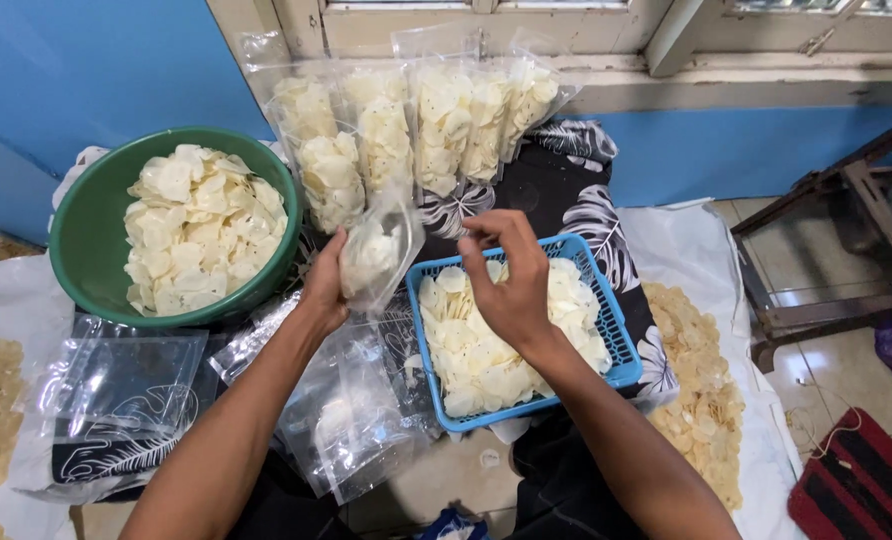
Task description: Packaging chips into plastic bags from a basket and a bowl
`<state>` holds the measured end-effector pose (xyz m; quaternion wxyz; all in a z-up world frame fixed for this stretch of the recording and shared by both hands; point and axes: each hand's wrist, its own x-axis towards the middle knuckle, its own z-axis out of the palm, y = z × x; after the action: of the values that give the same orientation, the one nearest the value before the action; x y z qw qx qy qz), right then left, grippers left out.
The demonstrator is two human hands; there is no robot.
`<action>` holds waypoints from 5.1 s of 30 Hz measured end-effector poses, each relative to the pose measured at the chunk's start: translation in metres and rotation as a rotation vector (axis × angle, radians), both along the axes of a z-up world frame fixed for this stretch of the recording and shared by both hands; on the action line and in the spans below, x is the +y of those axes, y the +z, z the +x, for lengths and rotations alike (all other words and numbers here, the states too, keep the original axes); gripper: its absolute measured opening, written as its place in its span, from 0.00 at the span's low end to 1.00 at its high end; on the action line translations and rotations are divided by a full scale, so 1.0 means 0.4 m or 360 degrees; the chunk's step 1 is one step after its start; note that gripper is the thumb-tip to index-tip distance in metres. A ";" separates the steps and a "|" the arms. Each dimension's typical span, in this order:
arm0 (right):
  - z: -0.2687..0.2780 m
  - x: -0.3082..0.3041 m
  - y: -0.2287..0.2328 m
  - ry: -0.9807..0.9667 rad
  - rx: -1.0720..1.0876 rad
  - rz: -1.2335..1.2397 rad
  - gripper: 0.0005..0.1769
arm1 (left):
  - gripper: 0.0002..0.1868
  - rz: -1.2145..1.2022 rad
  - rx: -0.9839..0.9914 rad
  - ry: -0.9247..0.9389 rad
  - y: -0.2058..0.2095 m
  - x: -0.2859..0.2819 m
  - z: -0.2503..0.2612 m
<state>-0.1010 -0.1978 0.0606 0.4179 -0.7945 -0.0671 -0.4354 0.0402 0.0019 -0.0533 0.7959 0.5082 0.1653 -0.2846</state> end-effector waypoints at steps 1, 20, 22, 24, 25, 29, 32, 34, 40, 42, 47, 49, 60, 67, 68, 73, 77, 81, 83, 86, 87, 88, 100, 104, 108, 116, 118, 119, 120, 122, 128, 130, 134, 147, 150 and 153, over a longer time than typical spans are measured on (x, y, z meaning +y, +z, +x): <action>-0.011 0.007 -0.003 0.0158 0.0129 0.0045 0.17 | 0.35 0.0046 -0.0006 -0.0085 0.009 0.000 -0.010; 0.036 0.045 -0.147 0.0627 0.0732 0.0264 0.22 | 0.29 0.1225 -0.1632 -0.0576 0.128 0.005 -0.160; 0.042 0.058 -0.153 0.0652 0.0729 0.0226 0.20 | 0.30 0.1184 -0.1562 -0.0572 0.160 0.004 -0.181; 0.047 0.062 -0.159 0.0680 0.0735 0.0180 0.19 | 0.31 0.1136 -0.1484 -0.0562 0.130 0.014 -0.168; 0.049 0.061 -0.162 0.0628 0.0715 0.0214 0.18 | 0.33 0.0744 -0.1335 -0.0578 0.087 0.024 -0.144; 0.055 0.021 -0.215 0.0562 0.0724 0.0423 0.19 | 0.64 0.0256 -0.1348 -0.0868 0.224 0.015 -0.179; 0.023 0.010 -0.239 0.0715 0.0589 0.0339 0.21 | 0.84 0.0642 -0.1526 -0.1005 0.304 -0.019 -0.234; -0.001 0.031 -0.167 0.0697 0.0621 0.0295 0.18 | 0.80 0.0792 -0.1681 -0.0941 0.291 -0.030 -0.239; 0.007 0.003 -0.097 0.0689 0.0655 0.0320 0.18 | 0.78 0.0911 -0.1872 -0.0688 0.311 -0.035 -0.247; 0.003 0.014 -0.069 0.0604 0.0648 0.0157 0.17 | 0.85 0.0909 -0.1902 -0.0732 0.299 -0.042 -0.257; 0.013 0.032 -0.107 0.0480 0.0681 0.0355 0.18 | 0.77 0.0907 -0.2374 -0.0545 0.218 -0.058 -0.269; 0.014 0.048 -0.109 0.0514 0.0668 0.0573 0.19 | 0.75 0.0861 -0.2360 -0.0493 0.234 -0.063 -0.274; -0.001 0.020 -0.039 0.0697 0.0936 0.0492 0.21 | 0.79 0.1283 -0.2497 -0.0614 0.205 -0.052 -0.226; -0.057 -0.096 0.012 0.0786 0.1306 -0.0532 0.37 | 0.75 0.1266 -0.2451 -0.0308 0.181 0.013 -0.148; -0.071 -0.128 0.006 0.0777 0.1457 -0.0825 0.48 | 0.72 0.1349 -0.2422 -0.0261 0.186 0.032 -0.133; -0.110 -0.111 -0.059 0.0649 0.2212 -0.1337 0.64 | 0.67 0.1072 -0.1956 -0.0496 0.144 0.073 -0.108; -0.100 -0.126 -0.144 0.0565 0.2026 -0.1411 0.32 | 0.65 0.0835 -0.1594 -0.0682 0.108 0.054 -0.128; -0.070 -0.153 -0.101 0.0475 0.2077 -0.1272 0.24 | 0.65 0.0985 -0.1580 -0.0736 0.135 0.035 -0.159; -0.061 -0.181 -0.100 0.0502 0.1859 -0.0923 0.22 | 0.65 0.1028 -0.1638 -0.0770 0.126 0.027 -0.167; -0.047 -0.165 -0.052 0.0516 0.1853 -0.0768 0.26 | 0.73 0.1185 -0.1734 -0.0813 0.091 0.007 -0.178; -0.042 -0.165 -0.049 0.0523 0.1848 -0.0780 0.26 | 0.73 0.1188 -0.1734 -0.0798 0.095 0.006 -0.180; -0.038 -0.165 -0.046 0.0550 0.1884 -0.0758 0.26 | 0.74 0.1210 -0.1731 -0.0804 0.100 0.004 -0.182; -0.015 -0.211 -0.073 0.0321 0.1753 -0.0489 0.20 | 0.67 0.1127 -0.1707 -0.0877 0.154 0.034 -0.168; -0.024 -0.193 -0.067 0.0390 0.1632 -0.0423 0.22 | 0.63 0.1150 -0.1699 -0.0915 0.120 0.037 -0.156; -0.008 -0.191 -0.111 0.0438 0.1689 -0.0311 0.20 | 0.62 0.1130 -0.1682 -0.1016 0.166 0.029 -0.153; 0.013 -0.177 -0.112 0.0477 0.1806 -0.0671 0.14 | 0.63 0.1239 -0.1674 -0.1156 0.157 0.018 -0.135; 0.007 -0.168 -0.093 0.0455 0.1787 -0.0595 0.14 | 0.61 0.1242 -0.1702 -0.1159 0.153 0.015 -0.138; 0.003 -0.163 -0.083 0.0431 0.1768 -0.0512 0.15 | 0.60 0.1246 -0.1731 -0.1169 0.151 0.015 -0.141; 0.004 -0.167 -0.087 0.0437 0.1774 -0.0514 0.15 | 0.60 0.1246 -0.1722 -0.1166 0.157 0.014 -0.146; 0.006 -0.171 -0.097 0.0310 0.1386 -0.0304 0.15 | 0.58 0.1278 -0.1756 -0.1165 0.170 0.019 -0.160; -0.022 -0.117 -0.075 0.0118 0.0594 0.0379 0.09 | 0.58 0.1291 -0.1823 -0.1109 0.152 0.020 -0.177; -0.030 -0.098 -0.069 0.0153 0.0487 0.0331 0.08 | 0.57 0.1282 -0.1852 -0.1088 0.154 0.021 -0.176; -0.042 -0.068 -0.073 0.0237 0.0350 0.0195 0.09 | 0.57 0.1276 -0.1891 -0.1113 0.155 0.019 -0.167; -0.030 -0.016 -0.056 0.0238 0.0438 -0.0044 0.03 | 0.56 0.1333 -0.1918 -0.1195 0.180 0.009 -0.169; -0.028 -0.006 -0.041 0.0193 0.0371 -0.0060 0.02 | 0.56 0.1340 -0.1932 -0.1208 0.182 0.004 -0.170; -0.029 0.002 -0.025 0.0171 0.0279 -0.0039 0.07 | 0.55 0.1346 -0.1925 -0.1226 0.181 -0.001 -0.170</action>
<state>-0.1127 -0.1972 0.0508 0.4353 -0.8299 -0.0781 -0.3402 -0.0277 0.0015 0.0190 0.3361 0.8506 -0.3834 -0.1286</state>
